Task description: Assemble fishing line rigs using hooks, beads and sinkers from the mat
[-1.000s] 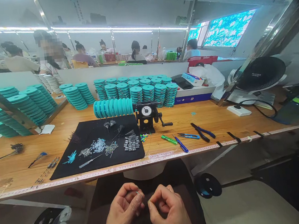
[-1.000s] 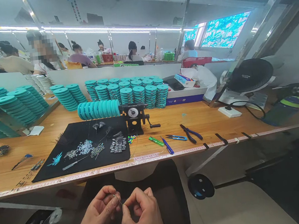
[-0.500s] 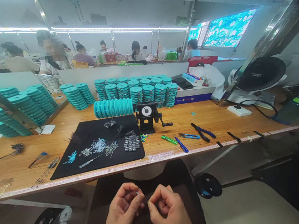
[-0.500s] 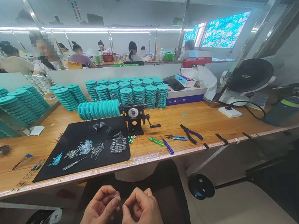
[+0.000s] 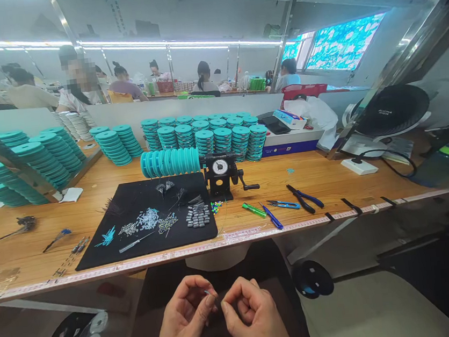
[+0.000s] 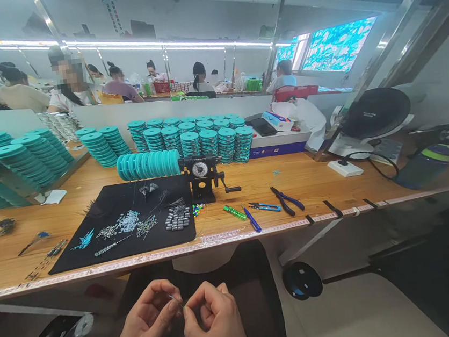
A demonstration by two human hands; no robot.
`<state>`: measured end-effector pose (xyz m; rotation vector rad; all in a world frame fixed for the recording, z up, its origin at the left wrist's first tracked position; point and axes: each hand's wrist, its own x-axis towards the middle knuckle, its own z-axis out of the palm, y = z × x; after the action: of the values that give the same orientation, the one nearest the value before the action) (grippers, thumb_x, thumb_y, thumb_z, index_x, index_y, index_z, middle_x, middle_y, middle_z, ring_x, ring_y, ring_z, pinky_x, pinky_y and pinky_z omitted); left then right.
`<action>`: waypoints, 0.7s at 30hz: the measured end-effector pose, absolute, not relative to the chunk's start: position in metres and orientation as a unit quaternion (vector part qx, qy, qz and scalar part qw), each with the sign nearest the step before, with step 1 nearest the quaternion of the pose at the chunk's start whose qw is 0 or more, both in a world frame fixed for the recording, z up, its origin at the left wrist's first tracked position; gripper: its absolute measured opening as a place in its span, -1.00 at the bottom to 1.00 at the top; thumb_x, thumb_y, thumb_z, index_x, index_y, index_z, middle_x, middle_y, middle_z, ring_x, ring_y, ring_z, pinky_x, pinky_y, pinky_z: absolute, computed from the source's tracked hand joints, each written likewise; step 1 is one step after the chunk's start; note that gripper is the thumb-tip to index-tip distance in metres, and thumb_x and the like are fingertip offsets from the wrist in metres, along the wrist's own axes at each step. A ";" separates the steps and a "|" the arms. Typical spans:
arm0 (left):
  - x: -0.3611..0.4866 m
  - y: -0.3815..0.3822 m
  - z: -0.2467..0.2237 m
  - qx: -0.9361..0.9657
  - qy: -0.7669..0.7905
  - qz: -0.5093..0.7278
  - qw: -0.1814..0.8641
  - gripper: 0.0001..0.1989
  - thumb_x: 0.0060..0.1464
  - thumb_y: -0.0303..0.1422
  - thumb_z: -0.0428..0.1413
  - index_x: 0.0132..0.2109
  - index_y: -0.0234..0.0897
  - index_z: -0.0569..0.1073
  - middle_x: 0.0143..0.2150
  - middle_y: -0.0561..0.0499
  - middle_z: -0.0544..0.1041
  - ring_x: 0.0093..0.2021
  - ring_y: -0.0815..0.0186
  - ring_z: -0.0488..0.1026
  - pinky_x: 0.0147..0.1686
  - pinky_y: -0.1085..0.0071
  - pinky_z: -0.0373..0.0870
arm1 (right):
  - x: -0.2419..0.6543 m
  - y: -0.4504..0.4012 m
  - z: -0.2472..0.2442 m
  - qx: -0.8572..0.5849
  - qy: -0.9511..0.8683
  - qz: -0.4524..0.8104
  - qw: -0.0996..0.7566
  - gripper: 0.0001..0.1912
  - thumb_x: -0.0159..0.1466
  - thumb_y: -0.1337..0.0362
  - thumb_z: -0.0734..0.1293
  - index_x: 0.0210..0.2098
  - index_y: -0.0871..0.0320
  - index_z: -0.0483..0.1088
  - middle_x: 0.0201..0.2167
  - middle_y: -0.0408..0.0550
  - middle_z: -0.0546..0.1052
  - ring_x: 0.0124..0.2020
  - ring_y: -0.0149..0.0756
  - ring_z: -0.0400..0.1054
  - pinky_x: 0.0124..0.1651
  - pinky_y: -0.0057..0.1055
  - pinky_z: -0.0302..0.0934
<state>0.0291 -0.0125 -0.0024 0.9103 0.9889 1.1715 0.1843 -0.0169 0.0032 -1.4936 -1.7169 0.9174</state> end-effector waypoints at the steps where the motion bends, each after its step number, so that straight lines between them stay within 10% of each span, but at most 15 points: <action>1: 0.029 -0.013 -0.003 0.398 0.432 0.512 0.627 -0.78 0.03 -0.25 0.30 -0.24 -0.25 0.47 -0.33 0.02 0.51 -0.34 0.32 0.40 -0.36 0.46 0.39 | 0.184 -0.017 0.003 -0.572 -0.659 0.353 0.337 -0.88 0.15 0.35 0.30 -0.51 0.12 0.30 -0.72 -0.41 0.02 -0.65 -0.48 -0.04 -0.07 -0.26 0.11; 21: 0.030 -0.016 -0.003 0.423 0.431 0.498 0.622 -0.82 0.09 -0.25 0.26 -0.23 -0.22 0.47 -0.33 0.04 0.50 -0.34 0.34 0.40 -0.38 0.50 0.35 | 0.185 -0.018 -0.001 -0.580 -0.666 0.339 0.325 -0.89 0.14 0.35 0.28 -0.51 0.13 0.29 -0.73 -0.39 0.04 -0.64 -0.45 -0.03 -0.21 -0.33 0.10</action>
<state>0.0301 -0.0156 -0.0026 0.9724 0.9906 1.1453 0.1849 -0.0178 -0.0011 -1.5202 -1.7474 0.8879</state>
